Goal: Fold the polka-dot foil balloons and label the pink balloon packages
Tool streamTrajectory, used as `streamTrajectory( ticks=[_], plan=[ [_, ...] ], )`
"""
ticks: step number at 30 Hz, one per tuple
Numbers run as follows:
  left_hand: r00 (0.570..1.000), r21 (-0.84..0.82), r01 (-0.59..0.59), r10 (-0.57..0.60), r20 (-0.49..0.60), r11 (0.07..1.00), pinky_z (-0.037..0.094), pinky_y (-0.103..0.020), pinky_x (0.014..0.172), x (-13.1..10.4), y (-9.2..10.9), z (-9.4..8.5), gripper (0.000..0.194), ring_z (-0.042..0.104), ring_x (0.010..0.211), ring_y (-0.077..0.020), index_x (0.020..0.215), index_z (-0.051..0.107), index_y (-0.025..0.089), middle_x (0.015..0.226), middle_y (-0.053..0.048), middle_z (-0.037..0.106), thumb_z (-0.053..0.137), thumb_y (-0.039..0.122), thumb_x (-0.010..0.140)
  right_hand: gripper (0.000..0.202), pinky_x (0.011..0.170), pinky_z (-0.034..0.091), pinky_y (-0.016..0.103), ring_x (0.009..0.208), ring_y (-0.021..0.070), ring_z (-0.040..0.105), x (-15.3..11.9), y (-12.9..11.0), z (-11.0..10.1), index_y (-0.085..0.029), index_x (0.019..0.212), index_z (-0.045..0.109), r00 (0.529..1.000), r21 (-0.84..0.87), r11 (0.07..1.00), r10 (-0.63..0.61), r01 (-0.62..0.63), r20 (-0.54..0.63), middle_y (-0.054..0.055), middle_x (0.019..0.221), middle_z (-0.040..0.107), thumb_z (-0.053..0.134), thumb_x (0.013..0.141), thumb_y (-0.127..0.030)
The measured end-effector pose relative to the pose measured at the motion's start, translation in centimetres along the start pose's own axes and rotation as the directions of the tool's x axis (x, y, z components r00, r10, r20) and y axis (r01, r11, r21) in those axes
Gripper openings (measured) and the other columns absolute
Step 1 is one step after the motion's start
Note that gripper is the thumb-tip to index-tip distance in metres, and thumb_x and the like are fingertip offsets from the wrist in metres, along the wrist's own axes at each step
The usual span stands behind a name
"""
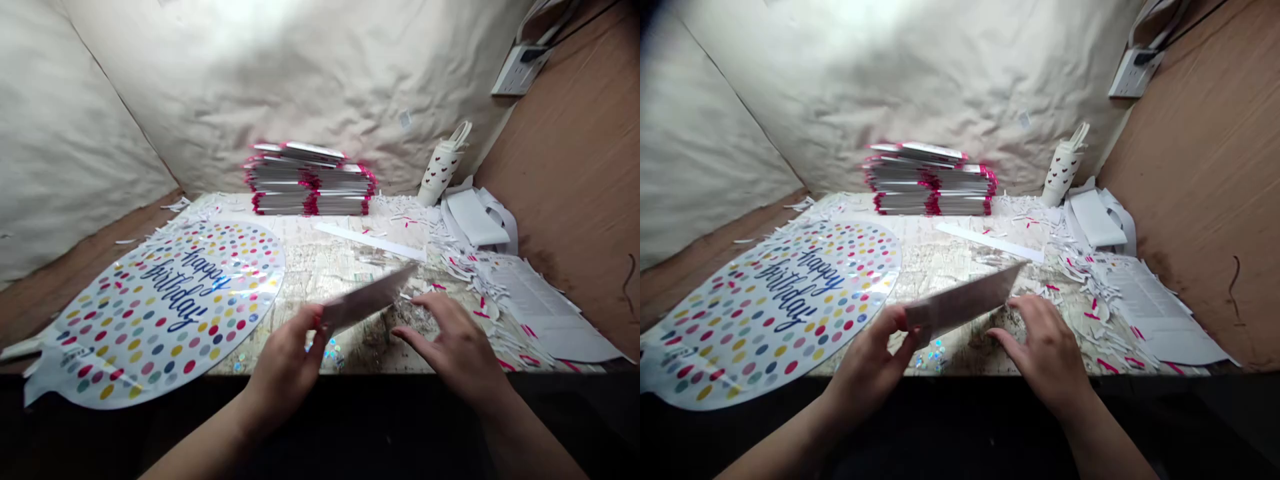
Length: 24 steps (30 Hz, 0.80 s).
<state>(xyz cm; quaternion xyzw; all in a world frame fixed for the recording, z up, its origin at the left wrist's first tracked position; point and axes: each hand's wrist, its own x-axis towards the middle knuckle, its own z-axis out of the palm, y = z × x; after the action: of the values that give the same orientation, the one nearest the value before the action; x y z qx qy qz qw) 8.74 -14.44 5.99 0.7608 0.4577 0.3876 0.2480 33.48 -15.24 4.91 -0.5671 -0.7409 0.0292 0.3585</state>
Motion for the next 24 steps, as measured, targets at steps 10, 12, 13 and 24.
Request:
streamTrajectory(
  ticks=[10, 12, 13, 24],
  plan=[
    [0.936, 0.104, -0.351, 0.347, 0.057, 0.931, 0.052, -0.026, 0.077, 7.7, 1.9, -1.9, 0.043, 0.063, 0.092, -0.0174, 0.122, 0.047, 0.021, 0.108, -0.006, 0.064, 0.059, 0.023, 0.081, 0.034, 0.077, 0.054, 0.039, 0.090, 0.0258, 0.065, 3.9, 2.1, 2.8, -0.022, 0.113, 0.060, 0.931, 0.854, 0.504, 0.357, -0.129, -0.070, 0.009, 0.097, 0.069, 0.061, 0.080, -0.032],
    [0.894, 0.209, -0.448, 0.431, 0.125, 0.869, 0.052, -0.022, 0.070, 10.7, 0.4, -2.2, 0.024, 0.065, 0.079, -0.0136, 0.105, 0.058, 0.018, 0.092, -0.003, 0.069, 0.044, 0.013, 0.087, 0.045, 0.083, 0.052, 0.043, 0.096, 0.0266, 0.063, 4.8, 3.3, 3.1, -0.021, 0.119, 0.054, 0.903, 0.883, 0.451, 0.422, -0.133, -0.079, 0.012, 0.107, 0.066, 0.062, 0.078, -0.036],
    [0.858, 0.327, -0.502, 0.510, 0.069, 0.801, 0.052, -0.024, 0.072, 12.8, -0.2, -2.6, 0.026, 0.065, 0.081, -0.0145, 0.101, 0.060, 0.017, 0.091, -0.004, 0.070, 0.040, 0.009, 0.087, 0.047, 0.085, 0.051, 0.043, 0.097, 0.0261, 0.063, 5.1, 4.0, 3.0, -0.021, 0.121, 0.052, 0.888, 0.881, 0.455, 0.450, -0.133, -0.099, 0.012, 0.110, 0.065, 0.062, 0.078, -0.037],
    [0.979, 0.885, -0.168, 0.180, 0.098, 0.434, 0.045, -0.037, 0.079, 38.2, -9.3, -9.7, 0.039, 0.061, 0.093, -0.0271, 0.110, 0.061, 0.014, 0.100, -0.013, 0.067, 0.045, 0.007, 0.075, 0.045, 0.071, 0.055, 0.020, 0.079, 0.0194, 0.069, 1.6, 8.4, 4.0, -0.019, 0.107, 0.058, 0.780, 0.569, 0.634, 0.625, -0.523, 0.021, 0.008, 0.083, 0.071, 0.066, 0.070, -0.044]
  ],
)
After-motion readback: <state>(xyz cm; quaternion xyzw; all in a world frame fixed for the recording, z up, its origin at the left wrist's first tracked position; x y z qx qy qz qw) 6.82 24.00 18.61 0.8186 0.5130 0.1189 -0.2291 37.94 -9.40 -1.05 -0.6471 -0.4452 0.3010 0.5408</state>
